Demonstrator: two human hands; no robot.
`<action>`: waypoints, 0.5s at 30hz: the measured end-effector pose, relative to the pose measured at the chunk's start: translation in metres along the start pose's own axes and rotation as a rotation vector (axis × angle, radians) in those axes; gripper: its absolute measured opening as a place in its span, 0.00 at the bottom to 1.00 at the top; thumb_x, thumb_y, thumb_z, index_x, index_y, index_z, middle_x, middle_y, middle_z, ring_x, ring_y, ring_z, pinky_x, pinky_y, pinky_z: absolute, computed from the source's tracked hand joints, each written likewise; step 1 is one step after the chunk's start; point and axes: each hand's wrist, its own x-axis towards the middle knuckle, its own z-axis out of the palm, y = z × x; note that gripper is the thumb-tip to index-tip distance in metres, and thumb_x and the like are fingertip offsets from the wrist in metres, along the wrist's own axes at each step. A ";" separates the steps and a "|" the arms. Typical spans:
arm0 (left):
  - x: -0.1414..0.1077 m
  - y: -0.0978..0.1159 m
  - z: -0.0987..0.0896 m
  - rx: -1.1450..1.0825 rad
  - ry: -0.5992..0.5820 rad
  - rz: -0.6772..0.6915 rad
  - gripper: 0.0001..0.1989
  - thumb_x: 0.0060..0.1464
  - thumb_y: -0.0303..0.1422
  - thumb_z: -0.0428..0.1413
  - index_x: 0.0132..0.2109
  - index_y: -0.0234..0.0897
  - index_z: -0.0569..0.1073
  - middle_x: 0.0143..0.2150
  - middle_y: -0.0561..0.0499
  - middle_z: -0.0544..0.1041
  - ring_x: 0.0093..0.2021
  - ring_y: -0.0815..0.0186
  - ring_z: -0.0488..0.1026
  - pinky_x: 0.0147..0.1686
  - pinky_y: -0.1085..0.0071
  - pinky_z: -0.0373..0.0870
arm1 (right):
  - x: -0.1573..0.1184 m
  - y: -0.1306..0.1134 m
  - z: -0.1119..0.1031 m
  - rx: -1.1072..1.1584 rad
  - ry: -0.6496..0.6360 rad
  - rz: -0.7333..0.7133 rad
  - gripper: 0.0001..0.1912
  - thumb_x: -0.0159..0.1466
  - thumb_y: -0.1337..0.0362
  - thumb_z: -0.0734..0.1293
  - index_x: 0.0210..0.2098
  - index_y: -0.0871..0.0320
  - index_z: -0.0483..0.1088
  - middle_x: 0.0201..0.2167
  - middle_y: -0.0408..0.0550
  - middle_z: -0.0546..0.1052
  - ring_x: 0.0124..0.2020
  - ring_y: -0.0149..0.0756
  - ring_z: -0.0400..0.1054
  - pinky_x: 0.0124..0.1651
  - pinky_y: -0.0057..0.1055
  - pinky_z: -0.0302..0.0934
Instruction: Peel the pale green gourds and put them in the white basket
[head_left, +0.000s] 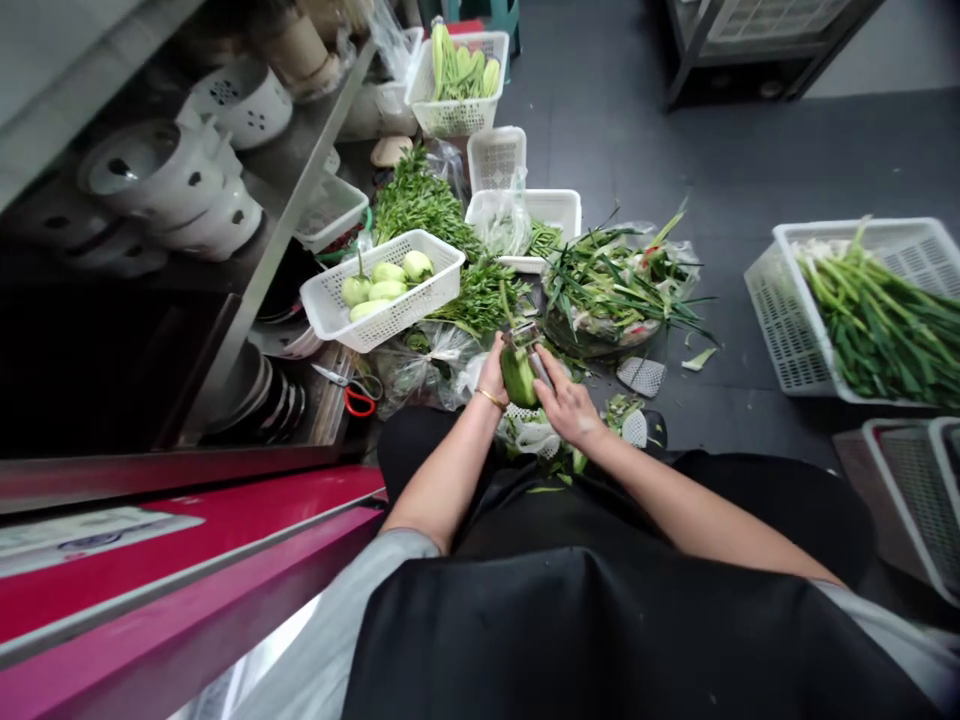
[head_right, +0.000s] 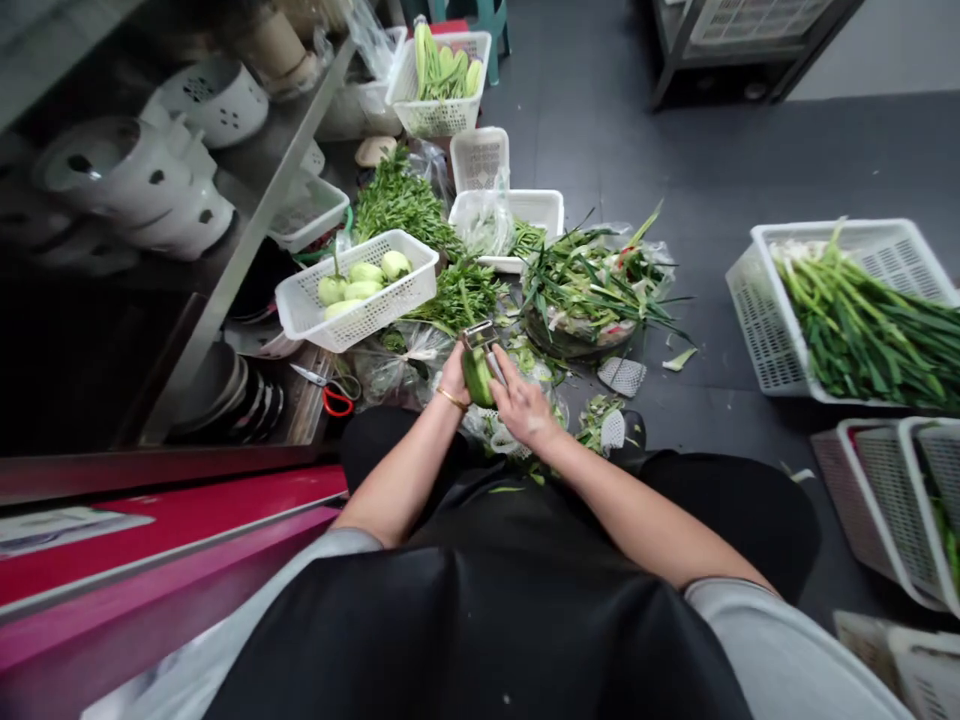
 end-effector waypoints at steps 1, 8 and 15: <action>-0.002 -0.007 0.004 -0.060 -0.043 -0.054 0.25 0.45 0.54 0.58 0.32 0.34 0.74 0.32 0.44 0.78 0.41 0.55 0.76 0.42 0.62 0.72 | 0.009 0.003 -0.001 0.018 0.016 0.006 0.30 0.67 0.58 0.54 0.67 0.58 0.51 0.62 0.52 0.64 0.57 0.45 0.64 0.59 0.43 0.59; -0.018 -0.001 0.013 -0.217 -0.245 -0.127 0.31 0.46 0.59 0.54 0.39 0.34 0.74 0.39 0.42 0.79 0.48 0.52 0.75 0.47 0.59 0.71 | 0.026 -0.003 -0.033 0.001 0.025 -0.010 0.28 0.68 0.56 0.53 0.66 0.54 0.53 0.56 0.48 0.71 0.54 0.43 0.67 0.56 0.41 0.62; -0.011 0.007 0.006 -0.149 -0.127 0.035 0.24 0.43 0.51 0.60 0.38 0.34 0.73 0.33 0.48 0.78 0.39 0.60 0.77 0.41 0.67 0.71 | 0.022 -0.026 -0.048 -0.128 -0.106 -0.056 0.29 0.68 0.58 0.54 0.68 0.52 0.50 0.60 0.46 0.67 0.55 0.46 0.67 0.57 0.40 0.62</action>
